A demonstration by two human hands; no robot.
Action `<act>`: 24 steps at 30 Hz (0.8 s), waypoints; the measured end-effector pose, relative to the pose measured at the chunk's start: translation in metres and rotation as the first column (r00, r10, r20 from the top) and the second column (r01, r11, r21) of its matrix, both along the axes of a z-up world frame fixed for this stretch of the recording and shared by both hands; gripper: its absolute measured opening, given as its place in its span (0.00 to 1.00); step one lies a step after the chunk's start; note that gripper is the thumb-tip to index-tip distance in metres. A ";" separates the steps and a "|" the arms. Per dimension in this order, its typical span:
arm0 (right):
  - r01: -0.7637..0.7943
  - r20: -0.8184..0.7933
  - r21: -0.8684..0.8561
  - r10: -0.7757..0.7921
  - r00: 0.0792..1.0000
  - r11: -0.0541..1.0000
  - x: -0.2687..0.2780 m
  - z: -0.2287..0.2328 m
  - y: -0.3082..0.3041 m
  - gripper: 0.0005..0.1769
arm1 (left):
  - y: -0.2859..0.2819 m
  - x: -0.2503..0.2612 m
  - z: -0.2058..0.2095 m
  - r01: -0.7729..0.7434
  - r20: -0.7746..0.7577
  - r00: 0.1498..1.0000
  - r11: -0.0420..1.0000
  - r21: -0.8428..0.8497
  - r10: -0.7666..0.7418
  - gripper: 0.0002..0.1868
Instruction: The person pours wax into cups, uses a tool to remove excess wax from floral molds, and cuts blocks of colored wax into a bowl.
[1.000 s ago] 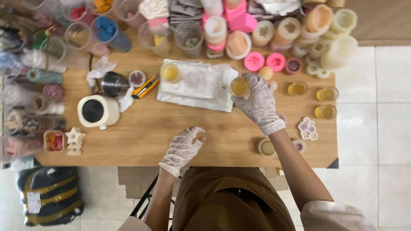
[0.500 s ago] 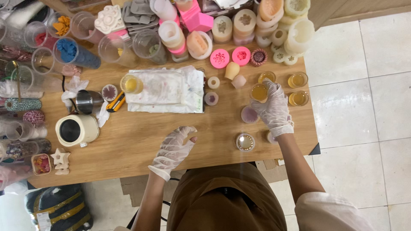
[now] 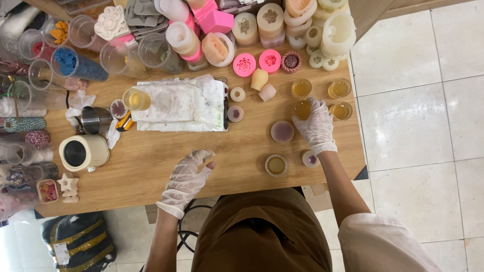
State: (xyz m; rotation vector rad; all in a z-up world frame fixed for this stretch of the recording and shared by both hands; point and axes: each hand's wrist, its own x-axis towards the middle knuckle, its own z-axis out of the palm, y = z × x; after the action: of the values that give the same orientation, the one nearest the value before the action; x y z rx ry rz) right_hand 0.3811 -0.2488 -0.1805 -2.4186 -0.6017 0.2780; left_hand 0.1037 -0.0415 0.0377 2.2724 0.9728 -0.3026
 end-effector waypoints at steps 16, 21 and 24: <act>-0.030 -0.001 0.077 0.030 1.000 0.997 0.003 -0.011 0.005 0.41 | -0.015 -0.003 -0.003 -0.067 -0.114 0.991 0.998 -0.005 0.066 0.19; -0.022 -0.038 0.005 0.022 0.999 1.000 0.010 -0.008 0.012 0.41 | -0.017 -0.003 -0.002 -0.070 -0.160 0.985 0.998 -0.006 0.068 0.20; -0.003 -0.055 -0.021 0.002 0.999 1.000 0.015 -0.008 0.018 0.40 | -0.018 -0.005 -0.002 -0.077 -0.158 0.985 0.997 -0.003 0.076 0.20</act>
State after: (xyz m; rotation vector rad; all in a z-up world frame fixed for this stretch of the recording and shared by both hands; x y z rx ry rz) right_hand 0.3962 -0.2303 -0.1886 -2.4224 -0.5802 0.3519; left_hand 0.0989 -0.0591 0.0360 2.2229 1.1337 -0.4585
